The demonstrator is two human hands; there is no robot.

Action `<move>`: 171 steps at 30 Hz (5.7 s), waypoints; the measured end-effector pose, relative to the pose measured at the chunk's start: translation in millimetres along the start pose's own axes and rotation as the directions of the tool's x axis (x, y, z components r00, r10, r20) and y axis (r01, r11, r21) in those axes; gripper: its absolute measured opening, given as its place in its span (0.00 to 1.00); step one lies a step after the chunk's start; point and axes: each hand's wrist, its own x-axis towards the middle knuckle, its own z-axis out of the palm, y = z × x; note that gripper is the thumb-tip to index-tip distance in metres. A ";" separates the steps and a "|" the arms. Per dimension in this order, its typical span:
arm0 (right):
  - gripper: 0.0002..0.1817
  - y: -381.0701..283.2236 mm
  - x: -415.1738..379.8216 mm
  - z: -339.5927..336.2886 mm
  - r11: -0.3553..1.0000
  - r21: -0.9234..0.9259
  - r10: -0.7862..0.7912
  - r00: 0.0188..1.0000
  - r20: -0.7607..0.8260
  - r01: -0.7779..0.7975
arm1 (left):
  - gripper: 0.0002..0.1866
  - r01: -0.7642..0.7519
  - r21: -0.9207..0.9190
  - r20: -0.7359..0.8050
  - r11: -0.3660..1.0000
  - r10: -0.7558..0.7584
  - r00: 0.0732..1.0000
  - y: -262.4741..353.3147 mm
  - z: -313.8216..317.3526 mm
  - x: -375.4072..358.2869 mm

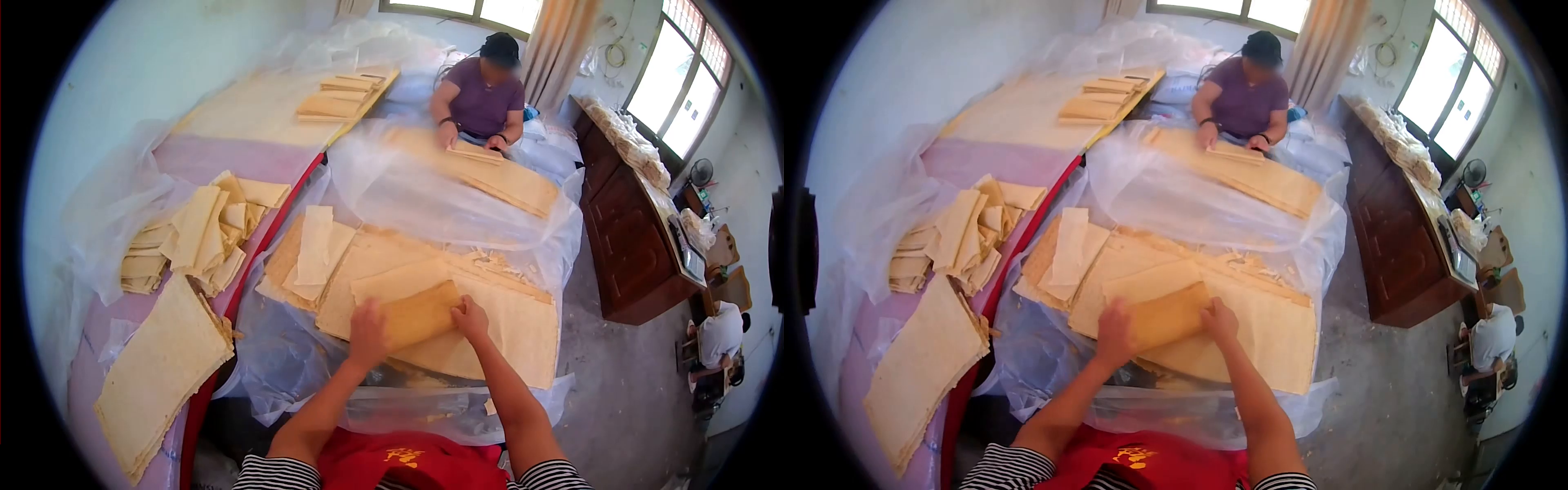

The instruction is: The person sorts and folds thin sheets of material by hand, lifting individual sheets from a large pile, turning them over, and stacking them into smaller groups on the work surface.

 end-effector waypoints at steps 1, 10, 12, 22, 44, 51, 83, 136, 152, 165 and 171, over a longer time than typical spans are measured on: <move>0.19 -4.1 -2.5 1.4 1.000 0.000 -0.007 1.000 0.012 0.007 | 0.30 0.012 0.006 0.001 1.000 -0.012 1.000 5.5 -1.9 -4.4; 0.23 -34.2 -18.2 -1.8 0.697 -0.209 -0.639 0.726 0.255 0.686 | 0.23 -0.343 0.065 0.312 0.937 0.308 0.899 -17.0 30.0 -2.2; 0.25 -53.1 -27.3 -19.2 0.682 -0.217 -0.610 0.708 0.356 0.698 | 0.17 -0.330 -0.075 0.465 0.941 0.326 0.823 -26.0 24.3 14.5; 0.20 -12.5 15.0 -49.4 0.901 0.432 -0.243 0.782 0.574 -0.037 | 0.16 0.601 -0.384 0.889 0.701 0.106 0.445 -78.9 -0.4 75.6; 0.19 -24.1 -3.4 27.2 0.997 -0.072 -0.038 0.968 -0.248 0.020 | 0.20 -0.266 0.130 0.198 0.955 0.238 0.951 11.1 33.7 45.1; 0.18 -36.0 -5.9 21.7 0.993 -0.102 0.045 0.982 -0.184 -0.065 | 0.33 -0.089 0.049 0.344 0.995 0.067 0.937 -17.4 43.1 42.7; 0.13 -91.2 -11.3 -29.2 0.651 -0.276 -0.603 0.702 0.379 0.707 | 0.17 0.141 -0.181 0.443 0.973 -0.048 0.895 -83.8 -58.4 27.6; 0.26 -353.1 6.0 149.7 0.644 0.378 -0.692 0.717 -0.083 0.665 | 0.42 0.393 0.313 0.018 0.865 -0.419 0.908 -288.6 -239.5 44.8; 0.33 -68.9 -122.2 36.8 0.890 -0.284 -0.397 0.913 -0.091 0.358 | 0.22 0.566 -0.216 0.191 0.796 -0.534 0.824 -108.4 -10.2 -41.2; 0.31 -49.1 -126.9 39.0 0.862 -0.300 -0.437 0.899 -0.028 0.409 | 0.21 0.786 -0.445 0.231 0.430 -0.792 0.565 -153.0 32.0 -62.6; 0.25 -38.0 -118.2 46.9 0.837 -0.326 -0.492 0.866 -0.095 0.440 | 0.11 0.810 -0.577 0.468 0.103 -0.771 0.431 -140.7 -3.6 -44.2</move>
